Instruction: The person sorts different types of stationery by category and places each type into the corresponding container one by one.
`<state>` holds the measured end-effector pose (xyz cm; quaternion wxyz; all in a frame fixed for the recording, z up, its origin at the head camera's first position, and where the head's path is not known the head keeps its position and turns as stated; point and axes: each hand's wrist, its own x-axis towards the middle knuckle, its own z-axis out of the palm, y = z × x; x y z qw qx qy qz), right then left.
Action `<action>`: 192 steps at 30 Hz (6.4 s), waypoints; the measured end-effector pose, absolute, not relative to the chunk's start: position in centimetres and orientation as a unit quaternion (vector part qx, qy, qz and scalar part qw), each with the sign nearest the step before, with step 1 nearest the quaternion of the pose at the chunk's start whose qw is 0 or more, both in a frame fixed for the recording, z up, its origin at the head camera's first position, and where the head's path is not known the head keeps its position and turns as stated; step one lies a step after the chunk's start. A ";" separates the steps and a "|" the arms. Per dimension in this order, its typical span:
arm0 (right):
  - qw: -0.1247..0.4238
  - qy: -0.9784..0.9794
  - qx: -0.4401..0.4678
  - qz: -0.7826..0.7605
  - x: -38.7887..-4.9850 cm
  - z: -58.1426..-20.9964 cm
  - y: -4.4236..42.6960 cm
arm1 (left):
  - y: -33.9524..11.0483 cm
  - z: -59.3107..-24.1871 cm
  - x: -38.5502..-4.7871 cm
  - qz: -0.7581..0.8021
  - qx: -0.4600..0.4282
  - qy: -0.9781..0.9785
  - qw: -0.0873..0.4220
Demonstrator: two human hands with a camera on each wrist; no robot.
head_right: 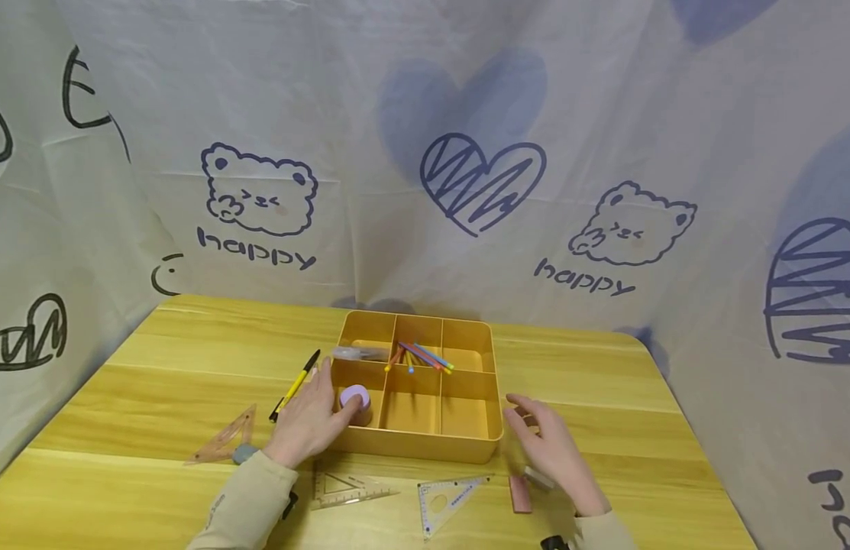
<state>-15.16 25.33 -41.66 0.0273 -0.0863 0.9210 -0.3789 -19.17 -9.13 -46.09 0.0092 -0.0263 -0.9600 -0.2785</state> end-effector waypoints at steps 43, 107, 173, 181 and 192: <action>0.107 0.931 -0.302 -0.176 -14.6 -45.0 29.9 | -9.2 -46.0 -19.0 -0.285 -0.034 -0.958 0.016; 0.059 0.972 -0.223 0.051 -30.6 -39.7 19.2 | -9.1 -45.8 -19.0 -0.296 -0.023 -0.955 0.008; 0.109 0.813 -0.215 -0.529 -15.2 -46.9 30.2 | -9.2 -45.8 -19.0 -0.297 -0.028 -0.954 0.004; 0.232 0.807 -0.160 -0.520 -14.3 -47.3 31.2 | -9.2 -45.8 -19.0 -0.290 -0.030 -0.956 0.003; 0.245 0.775 -0.193 -0.549 -13.9 -48.1 31.5 | -9.2 -45.6 -18.9 -0.293 -0.028 -0.956 -0.007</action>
